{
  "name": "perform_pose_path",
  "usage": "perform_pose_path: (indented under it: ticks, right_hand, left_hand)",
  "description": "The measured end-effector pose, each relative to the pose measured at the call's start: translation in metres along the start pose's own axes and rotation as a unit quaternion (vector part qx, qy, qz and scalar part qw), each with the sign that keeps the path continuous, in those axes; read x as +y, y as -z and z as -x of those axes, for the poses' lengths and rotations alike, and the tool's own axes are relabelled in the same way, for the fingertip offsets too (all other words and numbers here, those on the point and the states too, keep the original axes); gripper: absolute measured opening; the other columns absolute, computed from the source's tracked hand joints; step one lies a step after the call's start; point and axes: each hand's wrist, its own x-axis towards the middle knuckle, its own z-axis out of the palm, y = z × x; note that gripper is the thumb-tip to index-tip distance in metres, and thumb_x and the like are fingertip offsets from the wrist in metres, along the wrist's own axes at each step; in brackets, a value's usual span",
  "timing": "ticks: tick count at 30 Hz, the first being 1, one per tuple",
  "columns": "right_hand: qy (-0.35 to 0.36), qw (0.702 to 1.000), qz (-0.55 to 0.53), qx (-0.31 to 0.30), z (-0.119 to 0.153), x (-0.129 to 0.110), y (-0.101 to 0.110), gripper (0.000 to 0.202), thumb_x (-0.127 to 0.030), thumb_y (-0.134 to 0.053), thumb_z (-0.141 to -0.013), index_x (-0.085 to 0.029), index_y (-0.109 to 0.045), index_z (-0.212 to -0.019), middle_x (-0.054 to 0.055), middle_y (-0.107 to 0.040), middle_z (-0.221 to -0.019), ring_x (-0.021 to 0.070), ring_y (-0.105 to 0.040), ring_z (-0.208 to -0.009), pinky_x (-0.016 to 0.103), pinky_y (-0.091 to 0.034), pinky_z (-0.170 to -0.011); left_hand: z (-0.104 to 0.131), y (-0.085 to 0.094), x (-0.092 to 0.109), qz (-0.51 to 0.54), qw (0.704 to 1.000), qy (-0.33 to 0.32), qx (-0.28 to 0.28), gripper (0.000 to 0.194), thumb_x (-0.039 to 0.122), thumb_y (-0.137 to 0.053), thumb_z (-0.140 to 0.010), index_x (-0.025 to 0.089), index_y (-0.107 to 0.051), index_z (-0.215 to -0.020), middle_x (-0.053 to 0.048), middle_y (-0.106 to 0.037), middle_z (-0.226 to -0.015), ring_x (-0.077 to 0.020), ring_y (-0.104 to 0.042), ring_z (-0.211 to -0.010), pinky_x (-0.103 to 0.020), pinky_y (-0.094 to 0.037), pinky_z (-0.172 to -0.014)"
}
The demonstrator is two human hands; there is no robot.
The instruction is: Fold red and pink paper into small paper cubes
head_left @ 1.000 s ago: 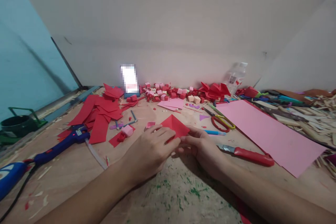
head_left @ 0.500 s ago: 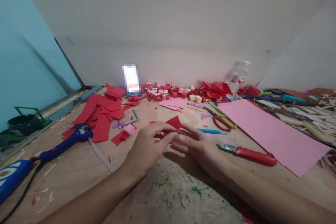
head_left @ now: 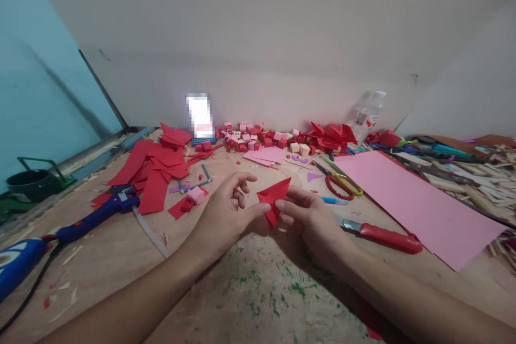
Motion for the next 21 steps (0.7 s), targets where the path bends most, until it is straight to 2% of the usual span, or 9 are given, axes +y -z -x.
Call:
perform_pose_path:
  ticks: [3, 5, 8, 10, 13, 17, 21]
  right_hand:
    - [0.006, 1.0, 0.007, -0.004, -0.001, 0.001, 0.001, 0.021, -0.025, -0.086, -0.072, -0.02, -0.077, -0.091, 0.008, -0.077, -0.098, 0.023, -0.07, -0.082, 0.036, -0.052, -0.075]
    - [0.013, 1.0, 0.021, -0.012, -0.001, 0.001, 0.001, 0.019, -0.026, -0.084, -0.074, -0.02, -0.077, -0.091, 0.008, -0.077, -0.098, 0.0227, -0.069, -0.081, 0.035, -0.051, -0.073]
    - [0.013, 0.998, 0.051, -0.018, 0.001, -0.001, 0.0, 0.021, -0.03, -0.083, -0.077, -0.02, -0.078, -0.095, 0.008, -0.077, -0.094, 0.0215, -0.068, -0.081, 0.034, -0.051, -0.074]
    - [0.005, 0.996, 0.082, -0.018, 0.002, -0.003, -0.001, 0.021, -0.032, -0.083, -0.076, -0.019, -0.079, -0.093, 0.007, -0.077, -0.09, 0.0209, -0.068, -0.079, 0.033, -0.05, -0.072]
    - [0.006, 0.993, 0.12, -0.013, 0.003, -0.004, -0.001, 0.02, -0.035, -0.083, -0.077, -0.018, -0.079, -0.085, 0.006, -0.076, -0.081, 0.0189, -0.065, -0.073, 0.03, -0.048, -0.067]
    - [0.008, 0.994, 0.112, -0.013, 0.003, -0.003, 0.001, 0.021, -0.037, -0.083, -0.078, -0.019, -0.079, -0.087, 0.006, -0.076, -0.08, 0.0189, -0.067, -0.073, 0.029, -0.048, -0.067]
    - [0.005, 0.995, 0.101, -0.021, 0.003, -0.001, 0.002, 0.021, -0.037, -0.083, -0.078, -0.019, -0.079, -0.089, 0.007, -0.077, -0.084, 0.0206, -0.069, -0.077, 0.032, -0.051, -0.073]
  left_hand:
    - [0.0, -0.002, 0.001, 0.056, 0.995, 0.034, -0.07, 0.026, 0.036, -0.073, -0.081, 0.018, -0.069, -0.099, -0.004, -0.069, -0.088, -0.0173, -0.063, -0.073, -0.029, -0.054, -0.065]
    - [0.002, -0.003, 0.004, 0.074, 0.991, 0.044, -0.106, 0.019, 0.036, -0.067, -0.086, 0.018, -0.071, -0.09, -0.004, -0.072, -0.079, -0.0173, -0.065, -0.066, -0.029, -0.054, -0.062]
    - [0.006, -0.002, 0.01, 0.066, 0.992, 0.038, -0.1, 0.021, 0.035, -0.064, -0.09, 0.018, -0.073, -0.081, -0.002, -0.072, -0.07, -0.0144, -0.061, -0.055, -0.026, -0.05, -0.053]
    - [0.007, -0.001, 0.012, 0.052, 0.994, 0.031, -0.089, 0.02, 0.033, -0.064, -0.089, 0.018, -0.074, -0.08, -0.002, -0.072, -0.071, -0.0137, -0.06, -0.054, -0.024, -0.047, -0.05]
    - [0.007, -0.001, 0.014, 0.059, 0.992, 0.044, -0.104, 0.019, 0.031, -0.064, -0.089, 0.017, -0.075, -0.084, -0.003, -0.073, -0.07, -0.0141, -0.062, -0.056, -0.023, -0.049, -0.05]
    - [0.007, 0.0, 0.013, 0.075, 0.99, 0.051, -0.104, 0.018, 0.03, -0.068, -0.086, 0.015, -0.077, -0.088, -0.004, -0.073, -0.072, -0.0149, -0.063, -0.061, -0.022, -0.05, -0.051]
    - [0.006, -0.001, 0.01, 0.091, 0.988, 0.069, -0.108, 0.02, 0.031, -0.067, -0.086, 0.014, -0.077, -0.088, -0.002, -0.07, -0.067, -0.0136, -0.059, -0.056, -0.021, -0.047, -0.046]
